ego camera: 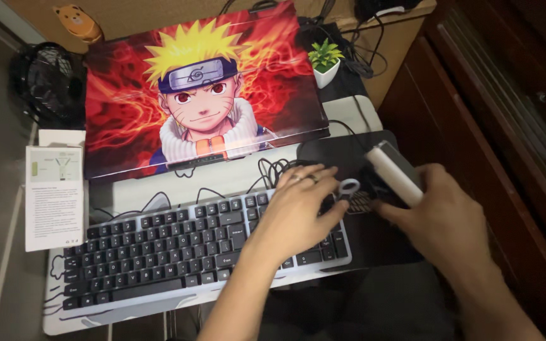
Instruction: The person removes individual keycaps from a keyboard, sprays them with a cleaning solution, and wipes them with a cloth. The person repeats this process for several keycaps throughout the clip.
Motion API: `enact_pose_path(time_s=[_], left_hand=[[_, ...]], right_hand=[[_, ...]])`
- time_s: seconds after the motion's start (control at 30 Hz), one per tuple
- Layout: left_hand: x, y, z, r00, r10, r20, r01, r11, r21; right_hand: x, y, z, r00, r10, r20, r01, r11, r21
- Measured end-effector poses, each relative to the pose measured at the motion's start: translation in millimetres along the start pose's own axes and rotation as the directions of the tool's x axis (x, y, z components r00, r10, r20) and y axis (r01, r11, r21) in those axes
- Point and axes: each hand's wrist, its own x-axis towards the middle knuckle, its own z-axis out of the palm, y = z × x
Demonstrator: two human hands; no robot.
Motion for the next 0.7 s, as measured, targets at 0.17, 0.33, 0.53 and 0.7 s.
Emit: enact_pose_path(time_s=[0.17, 0.33, 0.53, 0.7], left_hand=[[7.3, 1.2, 5.7, 0.998, -0.018, 0.065, 0.019, 1.000, -0.016], [10.2, 0.0, 7.0, 0.995, -0.069, -0.066, 0.073, 0.996, 0.058], [6.1, -0.7, 9.0, 0.990, -0.091, -0.111, 0.098, 0.993, 0.060], [9.1, -4.1, 8.7, 0.982, -0.112, -0.153, 0.126, 0.988, 0.084]], right_hand=[[-11.0, 1.6, -5.3, 0.999, 0.033, 0.006, -0.033, 0.999, 0.000], [-15.0, 1.7, -4.5, 0.996, 0.048, 0.072, -0.048, 0.999, -0.008], [20.0, 11.9, -10.0, 0.991, 0.129, 0.026, -0.132, 0.982, 0.135], [78.1, 6.4, -2.1, 0.994, -0.070, 0.086, 0.036, 0.938, 0.345]])
